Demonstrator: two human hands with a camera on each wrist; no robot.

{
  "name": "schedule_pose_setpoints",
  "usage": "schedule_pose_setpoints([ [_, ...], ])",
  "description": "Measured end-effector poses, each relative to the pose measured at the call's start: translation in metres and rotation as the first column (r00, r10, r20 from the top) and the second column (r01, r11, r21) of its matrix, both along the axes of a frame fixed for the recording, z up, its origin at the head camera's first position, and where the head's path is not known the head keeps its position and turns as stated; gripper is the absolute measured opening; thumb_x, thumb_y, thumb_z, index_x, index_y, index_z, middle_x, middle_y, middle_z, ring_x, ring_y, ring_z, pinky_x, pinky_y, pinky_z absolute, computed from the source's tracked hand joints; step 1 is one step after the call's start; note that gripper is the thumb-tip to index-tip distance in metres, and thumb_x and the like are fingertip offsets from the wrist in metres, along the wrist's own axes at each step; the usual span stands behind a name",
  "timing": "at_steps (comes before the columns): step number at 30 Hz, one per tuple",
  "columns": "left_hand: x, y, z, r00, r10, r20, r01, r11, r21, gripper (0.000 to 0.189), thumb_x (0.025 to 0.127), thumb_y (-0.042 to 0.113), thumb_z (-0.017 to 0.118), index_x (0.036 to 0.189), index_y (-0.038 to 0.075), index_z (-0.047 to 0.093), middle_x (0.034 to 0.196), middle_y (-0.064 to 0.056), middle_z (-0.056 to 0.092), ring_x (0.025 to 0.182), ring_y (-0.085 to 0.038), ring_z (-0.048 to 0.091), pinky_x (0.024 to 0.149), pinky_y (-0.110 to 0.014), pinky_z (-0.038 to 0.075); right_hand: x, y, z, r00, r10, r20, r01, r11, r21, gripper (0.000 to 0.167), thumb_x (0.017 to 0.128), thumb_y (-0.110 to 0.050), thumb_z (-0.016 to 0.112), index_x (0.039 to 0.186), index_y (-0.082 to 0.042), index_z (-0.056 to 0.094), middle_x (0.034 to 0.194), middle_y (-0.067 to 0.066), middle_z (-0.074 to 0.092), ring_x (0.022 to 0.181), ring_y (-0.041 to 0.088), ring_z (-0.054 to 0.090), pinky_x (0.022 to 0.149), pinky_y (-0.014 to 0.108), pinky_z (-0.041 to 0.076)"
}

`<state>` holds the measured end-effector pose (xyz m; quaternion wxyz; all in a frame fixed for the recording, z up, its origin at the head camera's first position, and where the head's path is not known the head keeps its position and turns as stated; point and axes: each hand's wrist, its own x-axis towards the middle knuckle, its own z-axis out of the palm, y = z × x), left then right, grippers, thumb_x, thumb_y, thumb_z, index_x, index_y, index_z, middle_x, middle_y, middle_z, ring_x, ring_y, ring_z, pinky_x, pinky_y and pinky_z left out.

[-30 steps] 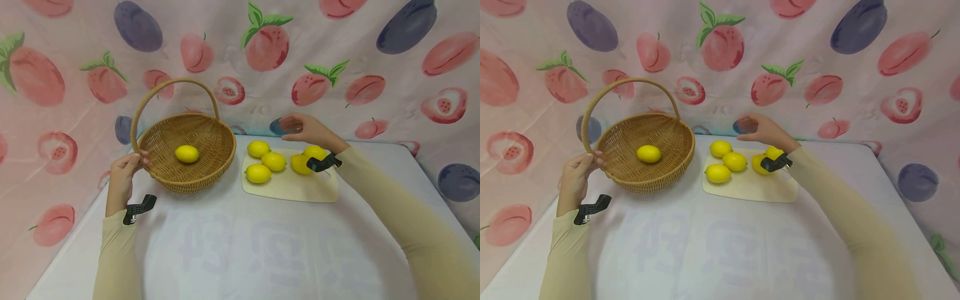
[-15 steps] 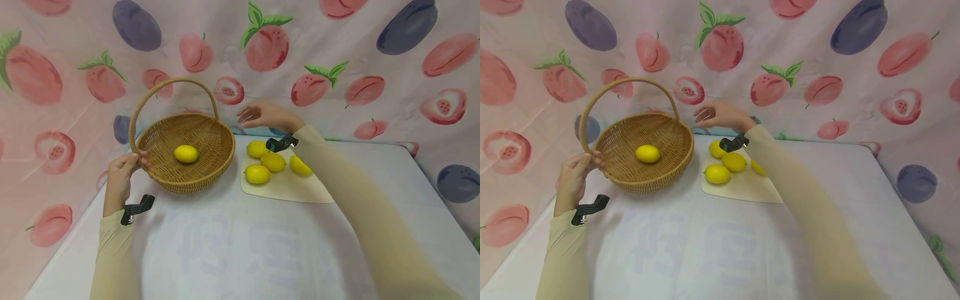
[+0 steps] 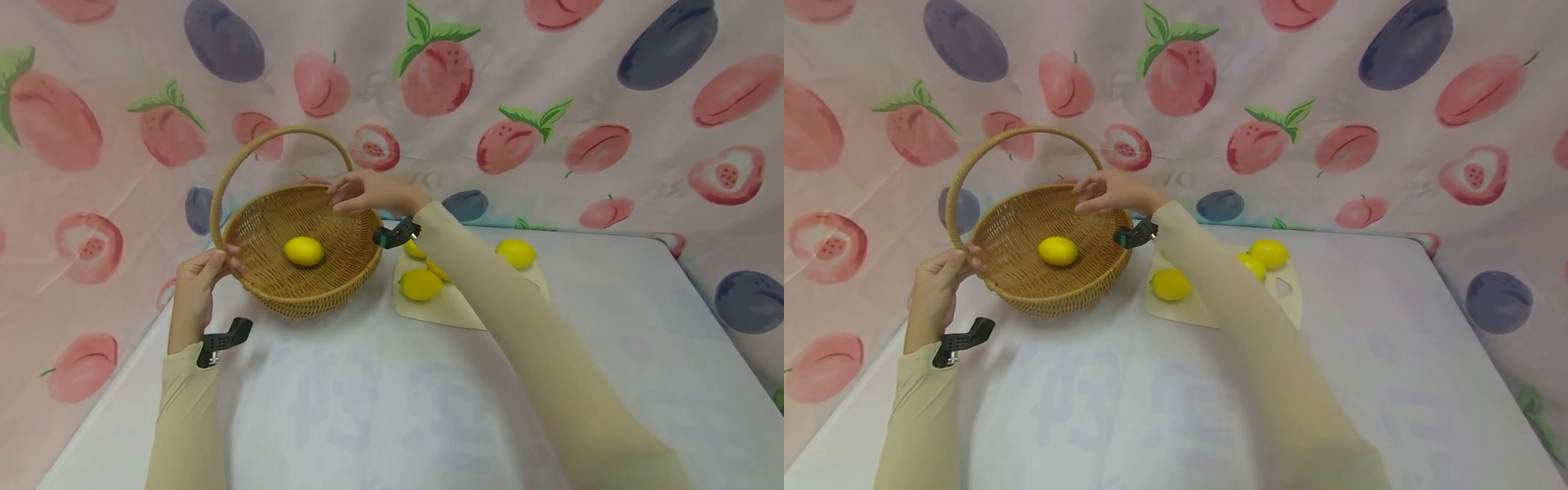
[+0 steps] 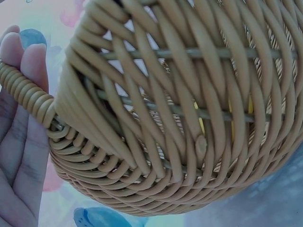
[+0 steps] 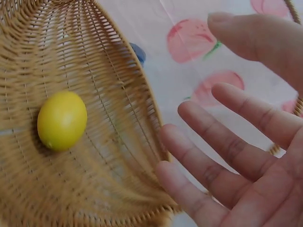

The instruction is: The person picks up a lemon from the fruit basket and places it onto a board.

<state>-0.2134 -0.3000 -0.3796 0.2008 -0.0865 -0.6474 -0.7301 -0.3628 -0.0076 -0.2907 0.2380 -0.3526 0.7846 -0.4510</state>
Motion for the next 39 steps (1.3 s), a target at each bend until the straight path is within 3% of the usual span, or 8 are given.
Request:
schedule_pose_setpoints([
  [10,0.001,-0.002,0.000,1.000,-0.010,-0.007,0.010,1.000,0.004,0.025,0.096,0.008,0.051,0.080,0.004,0.069,0.071,0.002,0.069,0.070,-0.007,0.066,0.073,-0.017,0.054,-0.002,-0.049,-0.021,0.999,-0.033,0.039,0.037,0.995,-0.093,0.039,0.089,-0.019,0.065,0.124,-0.006,0.053,0.123,0.012,0.060,0.112,0.023,0.058,0.087,0.028,0.053],
  [20,0.001,0.001,-0.002,0.999,-0.030,-0.036,0.031,0.999,0.024,0.026,0.095,0.006,0.050,0.079,0.006,0.071,0.071,0.002,0.069,0.068,-0.007,0.066,0.071,-0.017,0.054,0.000,-0.080,-0.049,0.984,-0.178,0.027,0.180,0.975,-0.134,0.041,0.087,-0.023,0.067,0.122,-0.005,0.055,0.121,0.011,0.061,0.109,0.020,0.059,0.084,0.027,0.052],
  [29,0.001,0.004,-0.001,0.999,-0.028,-0.025,0.027,0.999,-0.036,0.029,0.095,0.009,0.052,0.073,0.008,0.070,0.075,0.004,0.069,0.069,-0.007,0.064,0.073,-0.018,0.053,0.003,-0.083,-0.063,0.978,-0.206,-0.022,0.204,0.975,-0.087,0.045,0.086,-0.024,0.068,0.124,-0.005,0.054,0.126,0.010,0.058,0.114,0.019,0.055,0.096,0.031,0.048],
  [33,0.001,0.004,0.002,0.999,-0.038,-0.020,0.037,0.997,-0.065,0.027,0.095,0.010,0.052,0.075,0.009,0.071,0.072,0.005,0.069,0.072,-0.006,0.064,0.074,-0.017,0.052,0.004,-0.082,-0.067,0.978,-0.205,-0.025,0.204,0.978,-0.047,0.047,0.086,-0.024,0.069,0.126,-0.006,0.053,0.128,0.010,0.057,0.116,0.020,0.054,0.098,0.031,0.047],
  [39,0.003,0.007,0.005,0.998,-0.051,-0.025,0.047,0.990,-0.136,0.030,0.096,0.010,0.052,0.071,0.012,0.069,0.081,0.007,0.069,0.078,-0.005,0.063,0.075,-0.017,0.051,0.004,-0.080,-0.075,0.977,-0.198,-0.078,0.199,0.980,0.010,0.048,0.085,-0.021,0.070,0.126,-0.003,0.053,0.129,0.012,0.056,0.118,0.024,0.055,0.098,0.033,0.048],
])
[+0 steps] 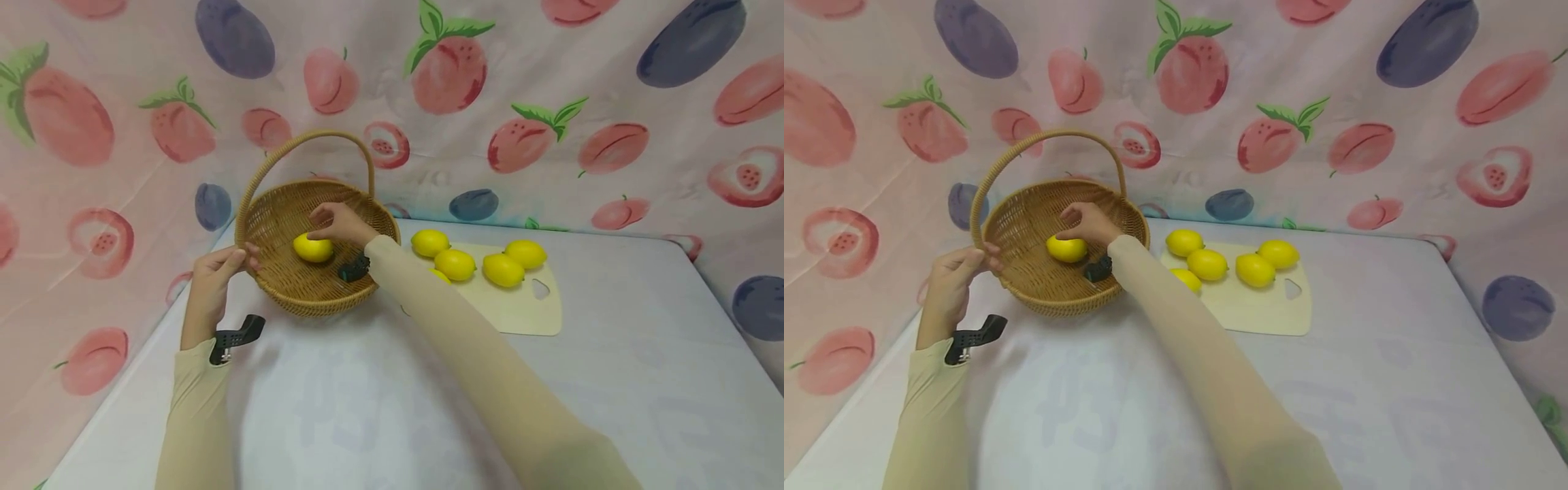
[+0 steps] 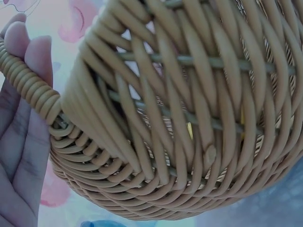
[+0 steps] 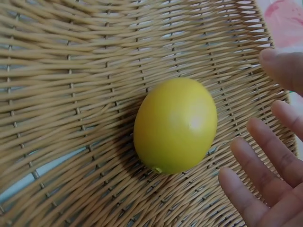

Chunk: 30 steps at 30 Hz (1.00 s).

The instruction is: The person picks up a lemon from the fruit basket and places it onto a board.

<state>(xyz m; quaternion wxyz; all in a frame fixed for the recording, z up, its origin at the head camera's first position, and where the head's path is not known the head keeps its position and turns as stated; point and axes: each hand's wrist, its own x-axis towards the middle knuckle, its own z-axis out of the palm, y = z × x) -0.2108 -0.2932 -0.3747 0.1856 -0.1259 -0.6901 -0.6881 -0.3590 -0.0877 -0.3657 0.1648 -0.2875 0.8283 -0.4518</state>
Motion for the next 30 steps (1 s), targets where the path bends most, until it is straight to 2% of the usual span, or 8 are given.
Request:
schedule_pose_setpoints([
  [7,-0.001,0.000,0.000,1.000,0.002,-0.001,-0.002,1.000,-0.016,0.030,0.095,0.009,0.052,0.071,0.011,0.069,0.081,0.006,0.069,0.076,-0.005,0.063,0.074,-0.016,0.051,-0.004,-0.004,-0.005,1.000,0.012,-0.017,-0.011,0.995,0.100,0.050,0.084,-0.019,0.071,0.127,-0.004,0.051,0.132,0.011,0.053,0.117,0.024,0.055,0.096,0.031,0.049],
  [15,-0.001,0.000,0.001,1.000,-0.003,0.001,0.003,1.000,-0.025,0.028,0.095,0.010,0.052,0.073,0.008,0.069,0.076,0.007,0.069,0.074,-0.005,0.064,0.072,-0.017,0.052,-0.004,-0.009,-0.006,1.000,0.001,0.024,-0.006,0.981,0.193,0.054,0.084,-0.018,0.071,0.131,-0.007,0.048,0.136,0.010,0.050,0.123,0.024,0.050,0.099,0.034,0.047],
  [20,-0.001,0.001,0.001,1.000,-0.018,0.002,0.018,0.999,-0.032,0.024,0.095,0.009,0.052,0.079,0.005,0.069,0.071,0.008,0.068,0.073,-0.005,0.063,0.072,-0.017,0.051,-0.003,-0.010,-0.009,0.998,0.060,0.019,-0.063,0.960,0.274,0.058,0.084,-0.018,0.070,0.136,-0.007,0.047,0.138,0.012,0.049,0.125,0.025,0.049,0.102,0.034,0.045],
  [25,-0.001,0.002,0.001,1.000,0.002,0.013,-0.002,0.999,-0.033,0.026,0.095,0.008,0.051,0.077,0.008,0.069,0.070,0.006,0.068,0.072,-0.006,0.063,0.072,-0.018,0.051,-0.004,-0.011,-0.012,0.994,0.111,0.020,-0.112,0.950,0.293,0.047,0.084,-0.016,0.070,0.128,-0.006,0.057,0.132,0.011,0.055,0.122,0.024,0.052,0.099,0.032,0.048],
  [30,-0.003,0.003,0.002,1.000,0.006,0.012,-0.005,0.999,-0.032,0.028,0.095,0.007,0.051,0.074,0.009,0.069,0.071,0.006,0.068,0.072,-0.006,0.063,0.071,-0.019,0.051,-0.004,-0.012,-0.013,0.983,0.174,0.049,-0.181,0.937,0.300,0.042,0.082,-0.012,0.072,0.123,-0.009,0.060,0.130,0.011,0.056,0.121,0.025,0.051,0.098,0.032,0.048],
])
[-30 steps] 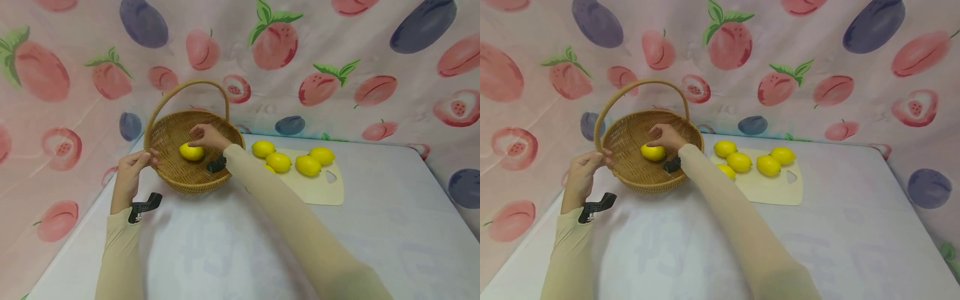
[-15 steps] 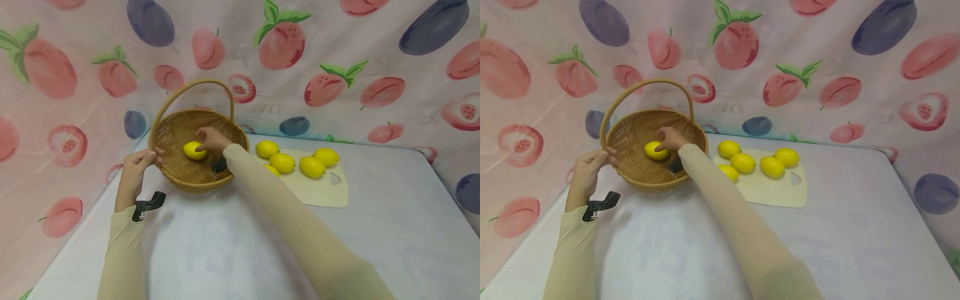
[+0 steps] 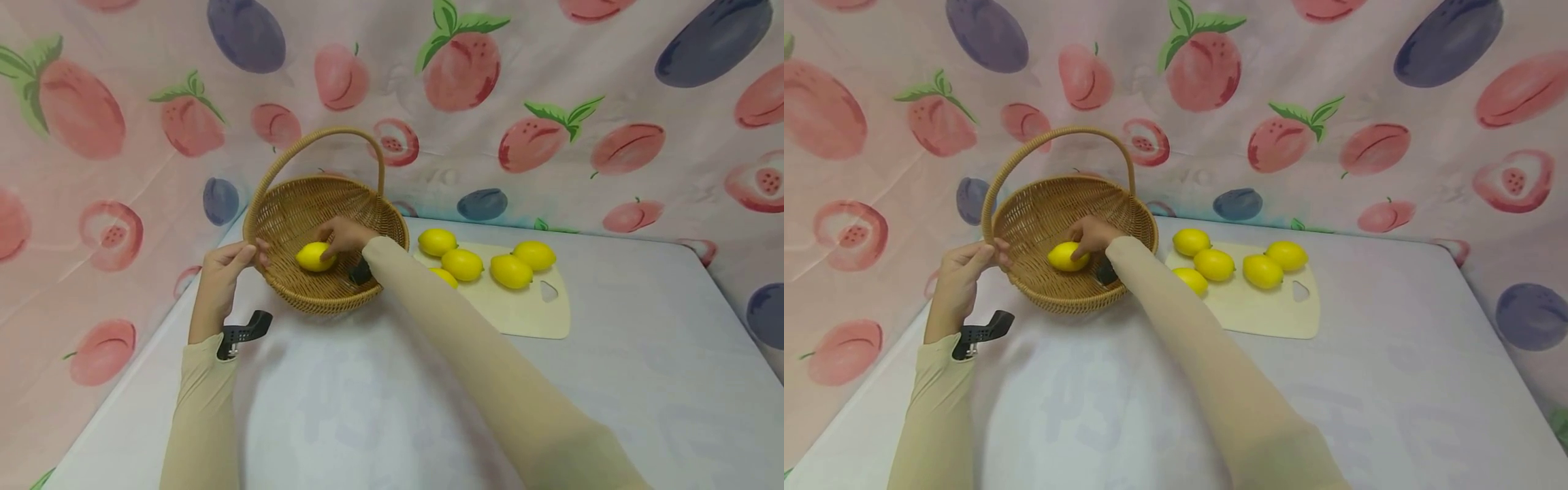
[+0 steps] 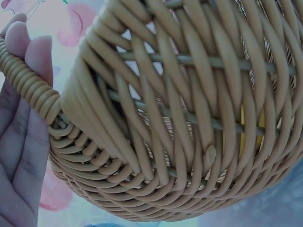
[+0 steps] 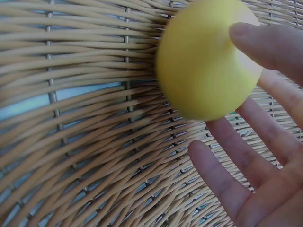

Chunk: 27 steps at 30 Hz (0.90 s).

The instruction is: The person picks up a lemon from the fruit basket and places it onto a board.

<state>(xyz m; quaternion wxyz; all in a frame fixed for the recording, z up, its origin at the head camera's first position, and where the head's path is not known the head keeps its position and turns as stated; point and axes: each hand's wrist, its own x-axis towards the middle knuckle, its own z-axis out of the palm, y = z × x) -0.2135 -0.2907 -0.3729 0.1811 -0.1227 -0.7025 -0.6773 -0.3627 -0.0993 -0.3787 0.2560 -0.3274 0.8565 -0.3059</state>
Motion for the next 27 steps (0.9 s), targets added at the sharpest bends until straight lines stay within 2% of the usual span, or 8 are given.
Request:
schedule_pose_setpoints([
  [6,-0.0013,0.0001,0.0005,1.000,-0.001,-0.003,0.001,1.000,0.005,0.025,0.095,0.007,0.051,0.079,0.000,0.068,0.069,0.006,0.068,0.071,-0.007,0.063,0.072,-0.020,0.051,0.0037,0.0006,0.0014,0.996,0.078,0.047,-0.079,0.997,0.026,0.040,0.081,-0.014,0.074,0.119,-0.012,0.062,0.131,0.010,0.056,0.122,0.023,0.051,0.100,0.032,0.047],
  [13,-0.0014,-0.0012,0.0005,0.999,-0.027,-0.017,0.028,1.000,0.008,0.029,0.096,0.009,0.051,0.074,0.010,0.071,0.075,0.006,0.069,0.074,-0.006,0.063,0.072,-0.018,0.051,0.0031,-0.0020,-0.0002,0.988,0.140,0.070,-0.143,0.988,0.049,0.043,0.081,-0.015,0.073,0.122,-0.012,0.059,0.135,0.011,0.053,0.126,0.023,0.049,0.101,0.032,0.046],
  [22,-0.0009,-0.0005,0.0001,1.000,-0.013,-0.017,0.013,1.000,0.018,0.029,0.095,0.009,0.051,0.073,0.008,0.070,0.074,0.005,0.069,0.072,-0.006,0.064,0.072,-0.019,0.052,0.0040,-0.0021,0.0003,0.978,0.199,0.060,-0.205,0.972,0.117,0.052,0.081,-0.018,0.075,0.129,-0.013,0.055,0.138,0.012,0.051,0.129,0.025,0.046,0.108,0.036,0.040],
  [27,-0.0002,0.0003,0.0008,1.000,-0.018,-0.014,0.018,1.000,0.009,0.025,0.096,0.008,0.051,0.079,0.008,0.070,0.071,0.007,0.068,0.072,-0.006,0.063,0.073,-0.018,0.051,0.0034,-0.0023,-0.0020,0.981,0.188,0.050,-0.193,0.971,0.140,0.054,0.080,-0.022,0.076,0.129,-0.014,0.055,0.139,0.010,0.050,0.129,0.023,0.046,0.108,0.036,0.040],
])
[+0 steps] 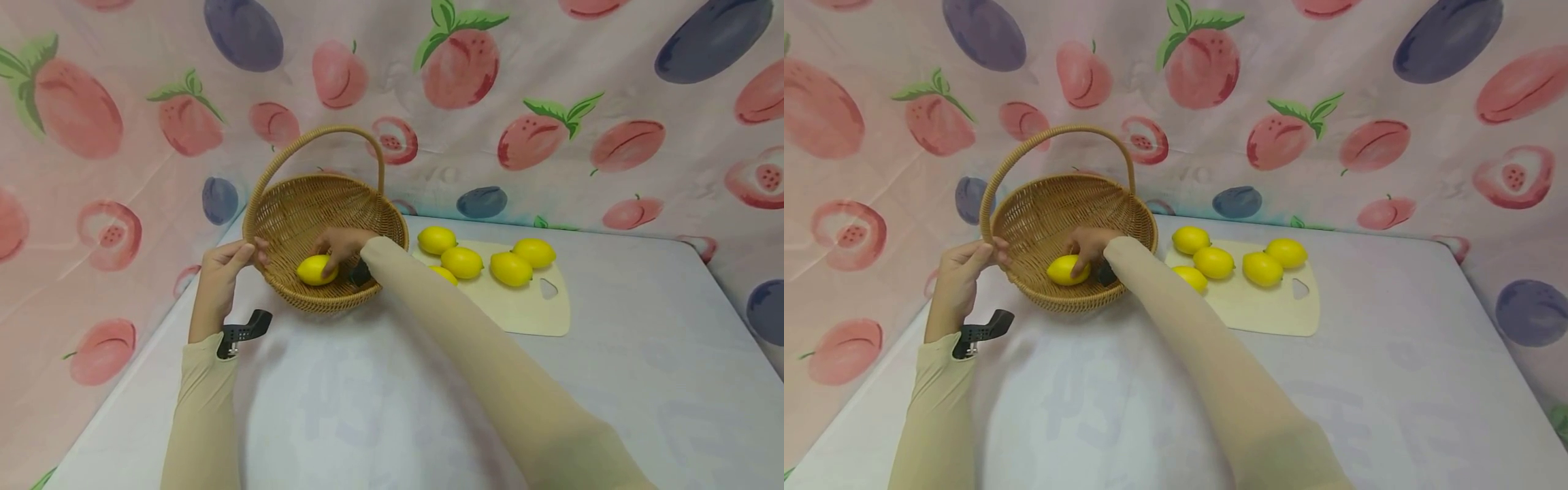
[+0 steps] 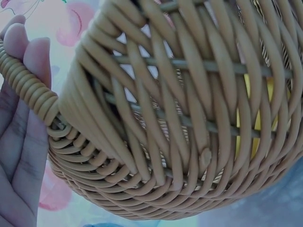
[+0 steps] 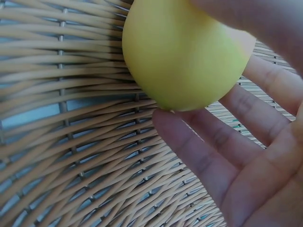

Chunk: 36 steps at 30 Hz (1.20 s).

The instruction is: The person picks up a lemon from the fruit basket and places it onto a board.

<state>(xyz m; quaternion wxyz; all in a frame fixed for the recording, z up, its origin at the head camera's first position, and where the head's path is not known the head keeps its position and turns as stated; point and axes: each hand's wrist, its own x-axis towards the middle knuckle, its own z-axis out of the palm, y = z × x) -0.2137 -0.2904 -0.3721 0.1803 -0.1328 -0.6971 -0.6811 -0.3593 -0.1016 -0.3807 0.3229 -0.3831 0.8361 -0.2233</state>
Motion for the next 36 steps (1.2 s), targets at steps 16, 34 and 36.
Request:
schedule_pose_setpoints([
  [16,-0.001,0.000,-0.001,1.000,0.014,-0.007,-0.014,1.000,0.009,0.023,0.095,0.007,0.052,0.080,0.004,0.069,0.069,0.007,0.067,0.071,-0.005,0.064,0.073,-0.018,0.052,0.002,0.000,0.004,1.000,-0.021,-0.018,0.019,0.996,-0.086,0.050,0.081,-0.018,0.071,0.127,-0.008,0.053,0.136,0.015,0.049,0.120,0.023,0.051,0.096,0.029,0.048],
  [34,-0.001,-0.004,-0.004,1.000,0.010,-0.002,-0.010,1.000,0.013,0.026,0.096,0.009,0.051,0.080,0.011,0.070,0.073,0.007,0.068,0.071,-0.004,0.065,0.074,-0.018,0.052,-0.006,0.004,0.015,0.977,-0.199,0.079,0.214,0.886,-0.412,0.051,0.081,-0.015,0.072,0.127,-0.007,0.053,0.132,0.014,0.052,0.110,0.025,0.055,0.087,0.027,0.050],
  [36,-0.001,-0.005,-0.004,1.000,0.012,0.000,-0.012,1.000,0.011,0.025,0.096,0.010,0.051,0.080,0.013,0.070,0.072,0.007,0.068,0.071,-0.004,0.064,0.074,-0.018,0.052,-0.006,0.004,0.015,0.975,-0.210,0.079,0.224,0.880,-0.419,0.051,0.081,-0.016,0.073,0.127,-0.007,0.052,0.133,0.013,0.052,0.111,0.025,0.055,0.089,0.029,0.050],
])
